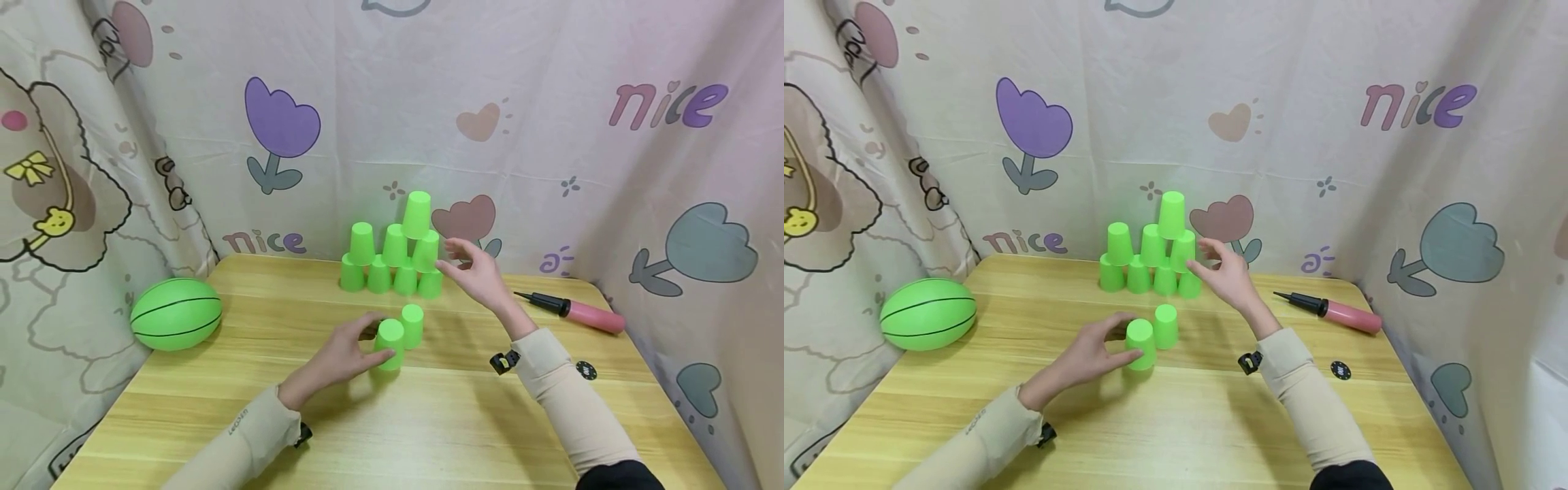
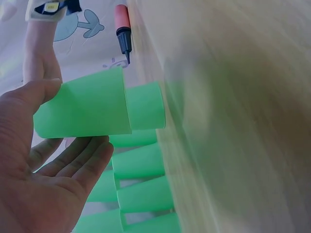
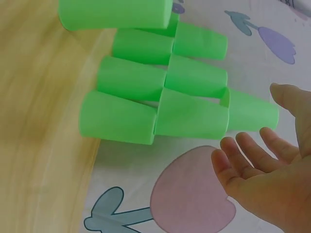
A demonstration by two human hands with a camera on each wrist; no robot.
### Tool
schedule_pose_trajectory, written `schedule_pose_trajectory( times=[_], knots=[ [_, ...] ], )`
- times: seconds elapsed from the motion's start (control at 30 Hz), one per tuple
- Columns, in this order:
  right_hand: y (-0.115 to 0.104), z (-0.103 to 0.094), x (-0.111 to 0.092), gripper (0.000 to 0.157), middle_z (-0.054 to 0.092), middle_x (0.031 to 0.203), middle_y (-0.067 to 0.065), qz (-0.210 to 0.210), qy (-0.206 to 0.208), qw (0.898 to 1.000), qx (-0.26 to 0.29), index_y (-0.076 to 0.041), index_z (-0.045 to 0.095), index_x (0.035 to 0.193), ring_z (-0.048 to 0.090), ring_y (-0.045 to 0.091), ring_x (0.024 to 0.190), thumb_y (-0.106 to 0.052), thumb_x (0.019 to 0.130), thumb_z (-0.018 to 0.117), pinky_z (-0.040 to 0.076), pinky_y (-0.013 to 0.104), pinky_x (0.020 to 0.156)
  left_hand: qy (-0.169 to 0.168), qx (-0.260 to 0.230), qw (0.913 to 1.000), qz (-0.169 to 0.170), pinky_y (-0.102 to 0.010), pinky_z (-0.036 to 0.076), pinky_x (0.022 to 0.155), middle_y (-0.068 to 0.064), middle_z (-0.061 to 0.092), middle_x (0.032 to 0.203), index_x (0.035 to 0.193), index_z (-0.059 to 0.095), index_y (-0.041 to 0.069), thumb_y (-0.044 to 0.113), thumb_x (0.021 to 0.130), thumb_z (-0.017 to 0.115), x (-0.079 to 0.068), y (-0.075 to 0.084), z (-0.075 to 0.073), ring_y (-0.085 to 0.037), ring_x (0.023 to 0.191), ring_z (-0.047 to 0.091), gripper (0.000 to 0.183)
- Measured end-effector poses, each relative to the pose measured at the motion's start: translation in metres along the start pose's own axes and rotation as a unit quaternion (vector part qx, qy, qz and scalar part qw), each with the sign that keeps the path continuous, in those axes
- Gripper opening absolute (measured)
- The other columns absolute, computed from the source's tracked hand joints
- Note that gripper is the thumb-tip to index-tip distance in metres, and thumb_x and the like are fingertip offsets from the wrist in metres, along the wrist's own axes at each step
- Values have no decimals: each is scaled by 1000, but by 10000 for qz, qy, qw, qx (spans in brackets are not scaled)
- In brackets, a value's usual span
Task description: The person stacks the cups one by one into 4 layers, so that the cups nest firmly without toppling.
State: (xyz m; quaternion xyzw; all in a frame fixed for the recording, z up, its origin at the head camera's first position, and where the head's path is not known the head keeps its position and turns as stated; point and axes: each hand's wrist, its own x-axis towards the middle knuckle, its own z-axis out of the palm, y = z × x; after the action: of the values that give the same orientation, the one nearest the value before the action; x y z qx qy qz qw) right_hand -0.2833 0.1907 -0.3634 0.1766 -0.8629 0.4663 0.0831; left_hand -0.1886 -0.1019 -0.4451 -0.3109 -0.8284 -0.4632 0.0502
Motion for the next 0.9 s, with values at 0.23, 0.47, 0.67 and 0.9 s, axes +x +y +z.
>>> schedule_pose_trajectory(
  times=[0.23,0.47,0.67,0.9],
  knots=[
    [2,9,-16,58,66,143,14,-112,-135,9998,61,-7,58,147,63,35,129,-31,98,77,57,52,104,178,87,9998,52,-46,64,97,-13,74,124,139,60,3,16,89,86,5,-1,-9,-27,110,73,58],
    [10,22,-31,57,66,142,16,-145,-363,9992,76,-7,59,147,64,34,128,-29,97,77,58,52,104,450,118,9985,284,-40,65,94,-15,74,126,137,62,2,13,87,87,13,-5,-16,-31,107,75,56],
    [17,33,-42,56,68,141,12,-125,-618,9980,63,-10,60,145,66,34,127,-30,97,79,59,50,103,504,125,9983,274,-39,64,97,-14,73,126,138,61,3,12,87,86,19,-7,-22,-31,112,74,57],
    [22,44,-51,57,67,142,11,-90,-866,9962,77,-12,60,145,66,32,126,-31,95,80,59,50,102,591,201,9980,123,-37,65,95,-15,74,124,139,61,3,14,89,86,29,-8,-30,-31,110,75,57]
  ],
)
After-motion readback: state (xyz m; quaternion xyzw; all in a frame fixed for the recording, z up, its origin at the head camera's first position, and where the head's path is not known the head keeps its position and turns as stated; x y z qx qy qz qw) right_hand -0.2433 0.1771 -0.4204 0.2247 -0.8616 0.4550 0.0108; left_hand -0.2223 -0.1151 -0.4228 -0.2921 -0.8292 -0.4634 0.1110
